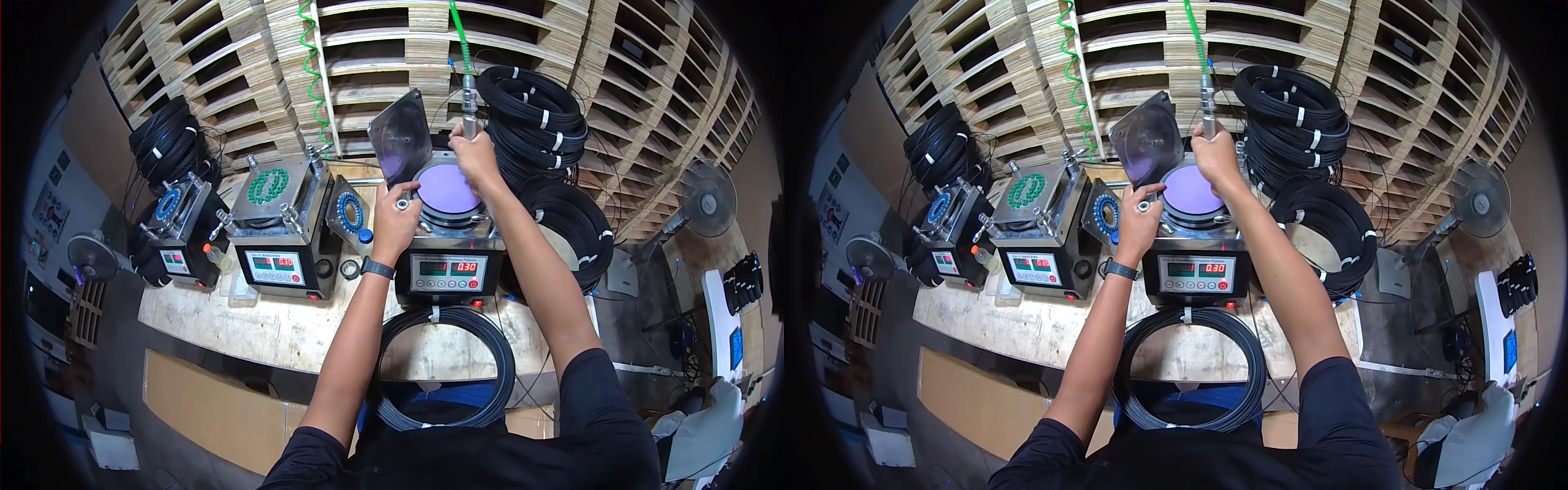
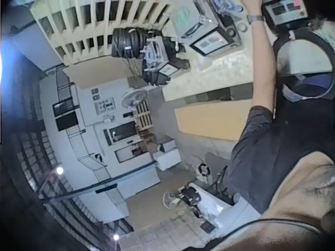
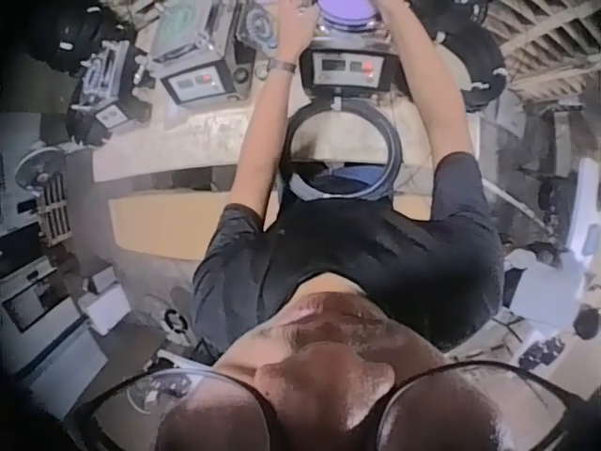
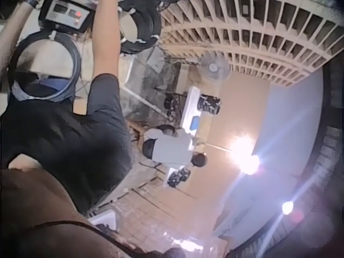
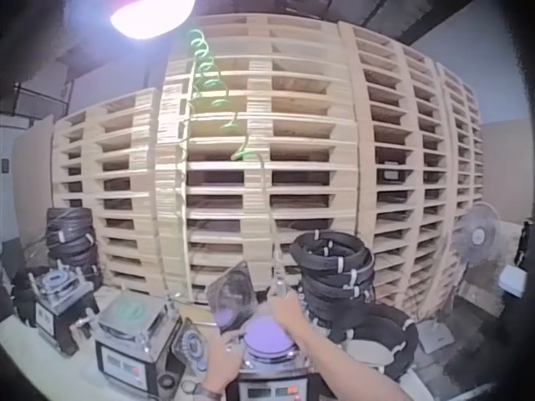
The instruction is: The recorder prepares a fiber optic polishing fixture by inserting connectors and then cleans the polishing machine surface with an air duster.
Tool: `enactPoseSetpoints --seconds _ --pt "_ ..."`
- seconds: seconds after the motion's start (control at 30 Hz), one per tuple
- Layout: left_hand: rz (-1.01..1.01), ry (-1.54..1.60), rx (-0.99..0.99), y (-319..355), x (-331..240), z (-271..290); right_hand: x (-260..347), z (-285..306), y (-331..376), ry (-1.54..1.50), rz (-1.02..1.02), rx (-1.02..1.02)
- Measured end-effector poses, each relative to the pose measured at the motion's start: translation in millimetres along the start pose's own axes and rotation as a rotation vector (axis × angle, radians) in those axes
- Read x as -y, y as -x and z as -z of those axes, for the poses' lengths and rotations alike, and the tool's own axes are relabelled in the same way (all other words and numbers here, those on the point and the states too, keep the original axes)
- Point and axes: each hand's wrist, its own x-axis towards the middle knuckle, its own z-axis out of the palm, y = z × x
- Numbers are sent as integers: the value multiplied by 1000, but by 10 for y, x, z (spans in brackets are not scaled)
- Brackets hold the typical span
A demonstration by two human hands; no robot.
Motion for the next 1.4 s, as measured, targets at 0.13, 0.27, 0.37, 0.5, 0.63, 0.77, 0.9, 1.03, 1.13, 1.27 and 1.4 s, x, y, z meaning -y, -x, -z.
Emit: enactPoseSetpoints --seconds 0.13,0.27,0.37,0.5,0.63,0.77,0.9,1.03,1.13,1.27,1.4 --pt "-36 0 -6 -13 -6 -27 -204 229 -166 -54 -23 -24" --pt "-104 -15 -97 46 86 -16 39 313 2 192 -12 45" --pt "-236 -191 -346 107 31 -67 -76 394 58 349 110 -45" --pt "-471 -353 -287 289 -271 -35 -201 465 70 418 225 -212" --pt "-671 -590 135 9 -628 -80 -217 440 -9 350 126 -179" --pt "-447 -631 414 -287 -578 -93 -67 398 119 298 95 -147" --pt "-505 -690 690 -426 -592 -82 -55 413 111 278 20 -144" --pt "-549 -718 707 -374 -619 -58 -49 429 143 292 60 -159" --pt "-623 -700 661 -363 -562 -71 -60 428 133 256 47 -150" --pt "-522 -409 224 -350 -483 -110 -46 407 147 171 44 -181" --pt "-282 -221 -103 -389 -435 -160 21 440 175 114 21 -157"
